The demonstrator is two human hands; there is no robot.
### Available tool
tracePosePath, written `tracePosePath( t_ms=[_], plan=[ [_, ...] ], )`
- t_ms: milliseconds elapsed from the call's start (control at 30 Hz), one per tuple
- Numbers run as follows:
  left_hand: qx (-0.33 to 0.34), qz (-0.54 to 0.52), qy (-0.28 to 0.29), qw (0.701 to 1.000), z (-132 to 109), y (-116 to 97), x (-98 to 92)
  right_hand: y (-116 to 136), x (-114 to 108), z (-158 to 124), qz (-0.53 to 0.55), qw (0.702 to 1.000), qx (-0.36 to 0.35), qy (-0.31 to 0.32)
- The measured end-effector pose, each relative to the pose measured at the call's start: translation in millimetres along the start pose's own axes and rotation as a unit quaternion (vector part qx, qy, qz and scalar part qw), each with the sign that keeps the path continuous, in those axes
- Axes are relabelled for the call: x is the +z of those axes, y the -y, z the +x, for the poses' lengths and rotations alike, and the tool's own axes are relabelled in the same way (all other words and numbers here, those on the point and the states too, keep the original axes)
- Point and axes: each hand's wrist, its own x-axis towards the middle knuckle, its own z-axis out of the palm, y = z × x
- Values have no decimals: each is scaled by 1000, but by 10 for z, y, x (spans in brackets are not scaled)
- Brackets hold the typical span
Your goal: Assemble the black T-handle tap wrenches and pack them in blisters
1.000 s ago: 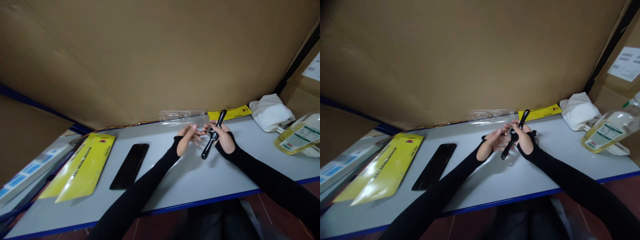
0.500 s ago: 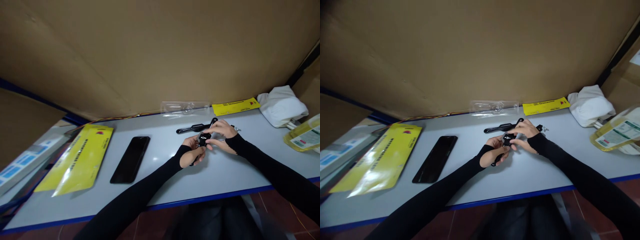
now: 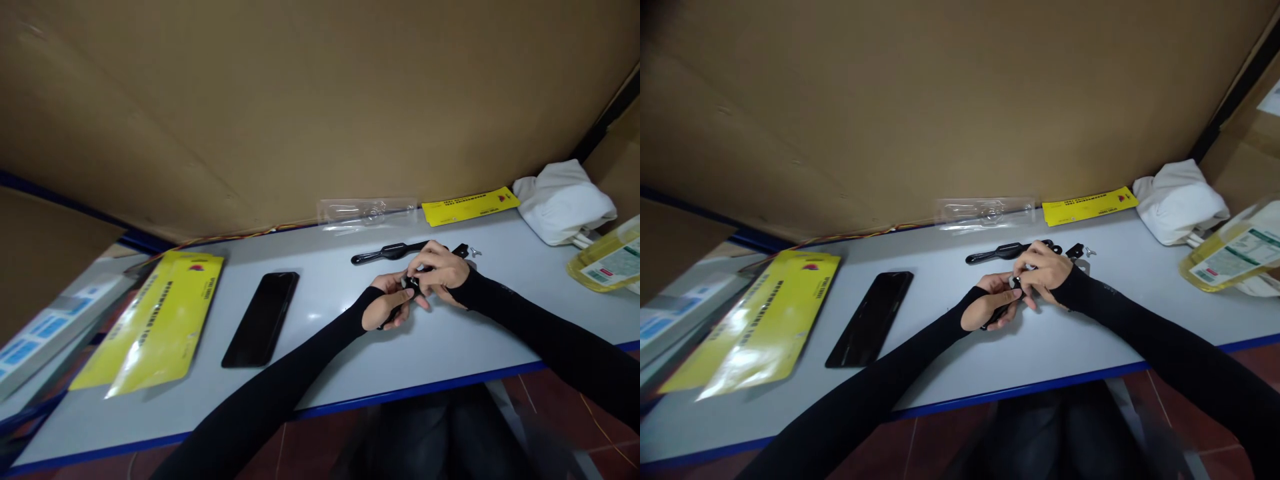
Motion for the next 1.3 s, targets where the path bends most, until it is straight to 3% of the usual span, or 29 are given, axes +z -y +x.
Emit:
tracePosePath(
  t_ms=[167,333,667,1033,1167,1300],
  plan=[
    [10,12,-6,1000,-6,-5,28,68,-3,-4,-25,997,11,-66],
    [7,17,-31,999,12,17,28,116,-9,-19,-23,999,12,-18],
    [12,24,-66,997,2,41,52,177,-27,-22,-67,993,60,-82],
    [30,22,-72,997,-10,50,83,199,-20,-20,-16,996,61,-64],
    [33,13,-91,995,-15,57,102,259,-43,-12,-12,992,101,-76],
    [30,26,-85,996,-19,48,122,288,-38,-4,-27,994,71,-75]
  ],
)
